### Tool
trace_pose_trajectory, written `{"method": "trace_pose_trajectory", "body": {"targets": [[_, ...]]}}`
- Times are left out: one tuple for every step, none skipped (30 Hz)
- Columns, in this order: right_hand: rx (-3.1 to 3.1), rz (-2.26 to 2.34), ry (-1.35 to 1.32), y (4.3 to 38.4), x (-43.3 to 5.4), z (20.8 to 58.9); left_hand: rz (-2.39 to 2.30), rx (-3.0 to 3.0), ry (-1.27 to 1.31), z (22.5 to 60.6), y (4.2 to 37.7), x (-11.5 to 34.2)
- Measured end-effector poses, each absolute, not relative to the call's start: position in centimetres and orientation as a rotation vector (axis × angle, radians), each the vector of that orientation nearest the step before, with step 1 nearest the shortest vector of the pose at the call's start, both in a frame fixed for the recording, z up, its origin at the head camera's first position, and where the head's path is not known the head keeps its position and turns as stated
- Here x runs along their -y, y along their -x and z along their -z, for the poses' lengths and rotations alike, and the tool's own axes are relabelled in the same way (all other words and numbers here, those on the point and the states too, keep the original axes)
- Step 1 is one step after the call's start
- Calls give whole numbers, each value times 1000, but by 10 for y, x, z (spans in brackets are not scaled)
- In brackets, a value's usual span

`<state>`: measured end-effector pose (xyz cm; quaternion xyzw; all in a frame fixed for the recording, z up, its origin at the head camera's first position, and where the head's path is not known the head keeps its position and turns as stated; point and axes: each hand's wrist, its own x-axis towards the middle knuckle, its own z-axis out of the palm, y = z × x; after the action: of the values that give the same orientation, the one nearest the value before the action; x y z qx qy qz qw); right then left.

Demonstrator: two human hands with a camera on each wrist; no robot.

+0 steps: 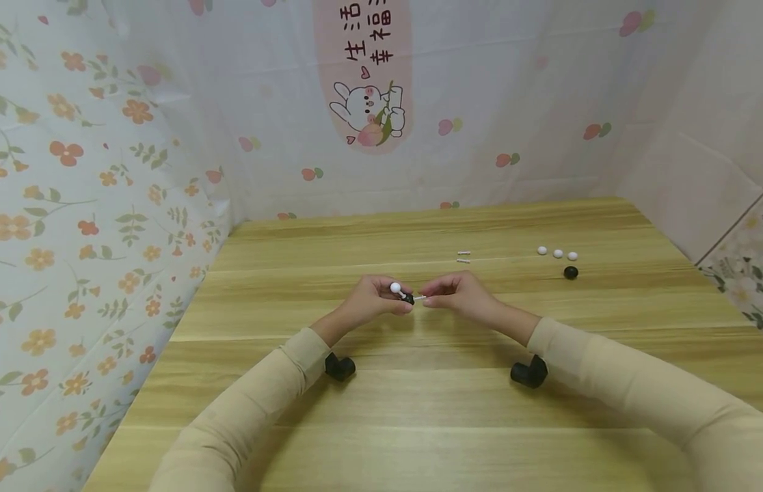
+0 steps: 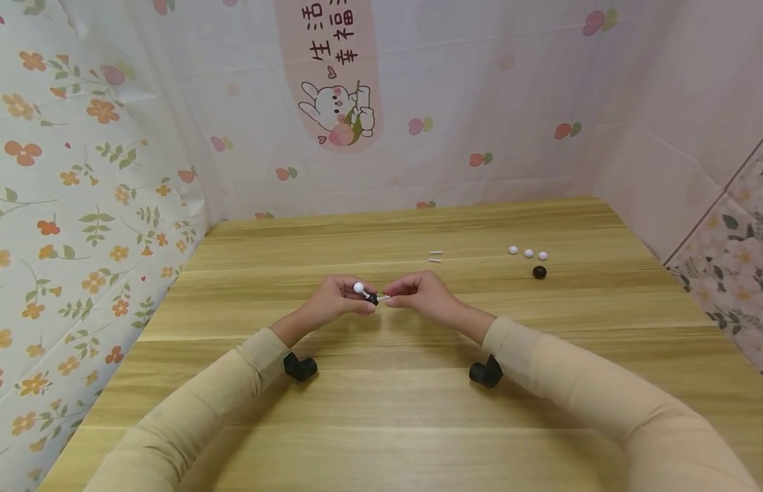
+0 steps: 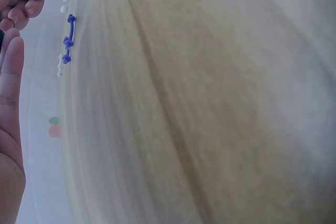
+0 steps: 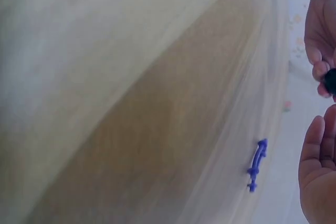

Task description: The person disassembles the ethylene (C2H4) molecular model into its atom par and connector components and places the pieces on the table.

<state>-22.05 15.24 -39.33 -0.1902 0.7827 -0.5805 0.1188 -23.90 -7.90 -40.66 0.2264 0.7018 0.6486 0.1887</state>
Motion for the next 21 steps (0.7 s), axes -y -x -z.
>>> {"method": "trace_pose_trajectory", "body": {"targets": [[-2301, 1689, 554, 220, -151, 394, -1821, -1978, -641, 407, 239, 79], [-2315, 1682, 549, 220, -150, 394, -1819, -1982, -647, 407, 239, 79], [-2330, 1674, 546, 220, -150, 395, -1815, -1987, -651, 408, 239, 79], [-2349, 1667, 546, 220, -149, 395, -1814, -1988, -658, 409, 239, 79], [-2370, 1657, 553, 220, -148, 396, -1816, -1988, -662, 409, 239, 79], [-2394, 1642, 559, 220, -148, 397, -1815, -1991, -666, 409, 239, 79], [-2416, 1630, 561, 220, -148, 397, -1812, -1995, -668, 409, 239, 79], [-2436, 1617, 566, 219, -148, 396, -1806, -2000, -668, 409, 239, 79], [-2463, 1602, 572, 219, -148, 395, -1800, -2005, -669, 409, 239, 79], [-2490, 1585, 577, 218, -148, 395, -1794, -2012, -668, 408, 239, 78], [-2512, 1570, 586, 217, -149, 394, -1784, -2027, -667, 408, 239, 78], [-2528, 1564, 582, 217, -149, 394, -1776, -2041, -669, 407, 238, 77], [-2541, 1562, 584, 217, -150, 393, -1769, -2054, -669, 406, 238, 77], [-2547, 1563, 590, 217, -150, 393, -1765, -2068, -668, 405, 238, 76], [-2549, 1564, 596, 218, -151, 393, -1760, -2077, -672, 404, 238, 76], [-2544, 1565, 606, 219, -152, 393, -1753, -2085, -679, 403, 238, 76], [-2531, 1573, 611, 220, -154, 393, -1748, -2085, -689, 402, 238, 77], [-2534, 1582, 596, 221, -156, 393, -1758, -2073, -693, 403, 239, 79], [-2552, 1588, 584, 223, -160, 393, -1772, -2063, -685, 403, 240, 82], [-2571, 1600, 550, 225, -166, 392, -1793, -2054, -666, 403, 240, 86], [-2591, 1612, 502, 227, -172, 392, -1819, -2048, -640, 403, 241, 92]]}}
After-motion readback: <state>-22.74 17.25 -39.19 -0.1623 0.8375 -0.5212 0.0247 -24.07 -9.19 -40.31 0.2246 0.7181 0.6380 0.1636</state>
